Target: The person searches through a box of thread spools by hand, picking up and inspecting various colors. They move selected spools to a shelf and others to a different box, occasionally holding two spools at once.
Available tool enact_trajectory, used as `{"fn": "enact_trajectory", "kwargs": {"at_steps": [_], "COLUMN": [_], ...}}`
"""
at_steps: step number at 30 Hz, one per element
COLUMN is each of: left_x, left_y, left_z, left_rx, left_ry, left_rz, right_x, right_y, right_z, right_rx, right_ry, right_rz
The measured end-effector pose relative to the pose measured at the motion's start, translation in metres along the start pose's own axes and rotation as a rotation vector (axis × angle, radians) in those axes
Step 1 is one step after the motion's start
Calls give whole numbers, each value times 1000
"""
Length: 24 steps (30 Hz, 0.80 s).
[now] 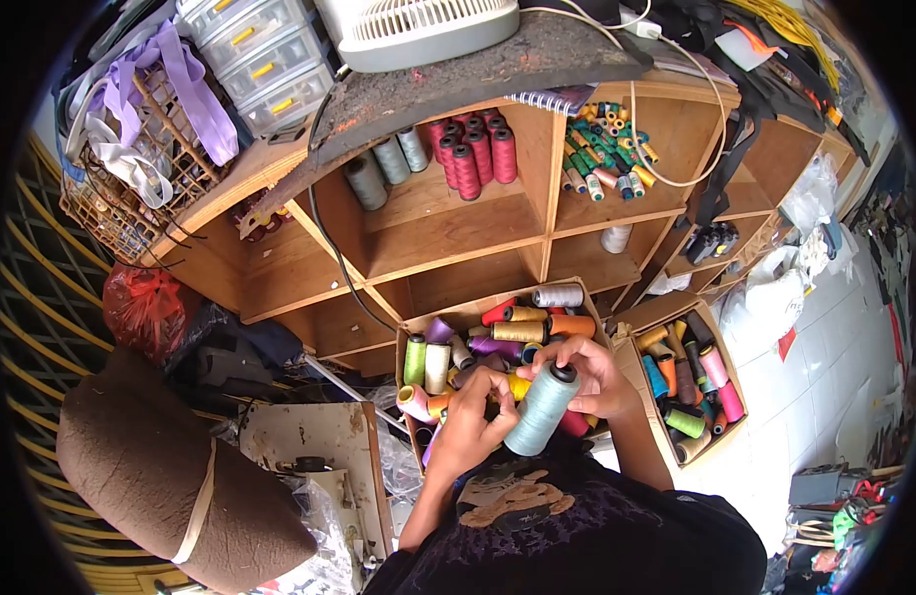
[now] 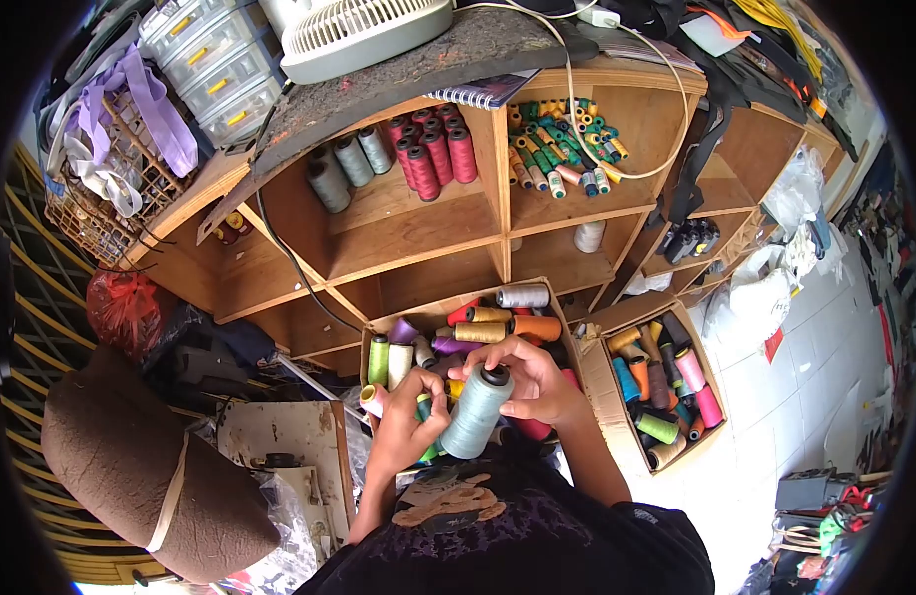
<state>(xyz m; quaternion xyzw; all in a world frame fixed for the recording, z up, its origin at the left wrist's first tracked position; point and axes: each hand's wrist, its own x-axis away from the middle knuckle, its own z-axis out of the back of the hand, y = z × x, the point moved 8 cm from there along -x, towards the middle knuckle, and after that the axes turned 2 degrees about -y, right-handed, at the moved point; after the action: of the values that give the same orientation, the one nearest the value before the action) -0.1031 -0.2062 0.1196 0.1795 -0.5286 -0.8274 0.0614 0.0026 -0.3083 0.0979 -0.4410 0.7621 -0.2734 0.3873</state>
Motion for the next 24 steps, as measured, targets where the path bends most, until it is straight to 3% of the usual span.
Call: {"fn": "enact_trajectory", "kwargs": {"at_steps": [7, 16, 22, 24], "left_x": [1, 7, 10, 9], "left_y": [-10, -51, -42, -55], "left_z": [-4, -41, -45, -43], "left_rx": [30, 636, 232, 373], "left_ry": [-27, -265, -436, -349], "left_rz": [9, 140, -13, 106], "right_x": [-3, 4, -3, -4], "right_y": [6, 20, 13, 12], "right_z": [-1, 3, -10, -12], "right_rx": [-19, -152, -286, -287], "right_ry": [-13, -29, 9, 9], "right_rz": [-10, -55, -46, -40]}}
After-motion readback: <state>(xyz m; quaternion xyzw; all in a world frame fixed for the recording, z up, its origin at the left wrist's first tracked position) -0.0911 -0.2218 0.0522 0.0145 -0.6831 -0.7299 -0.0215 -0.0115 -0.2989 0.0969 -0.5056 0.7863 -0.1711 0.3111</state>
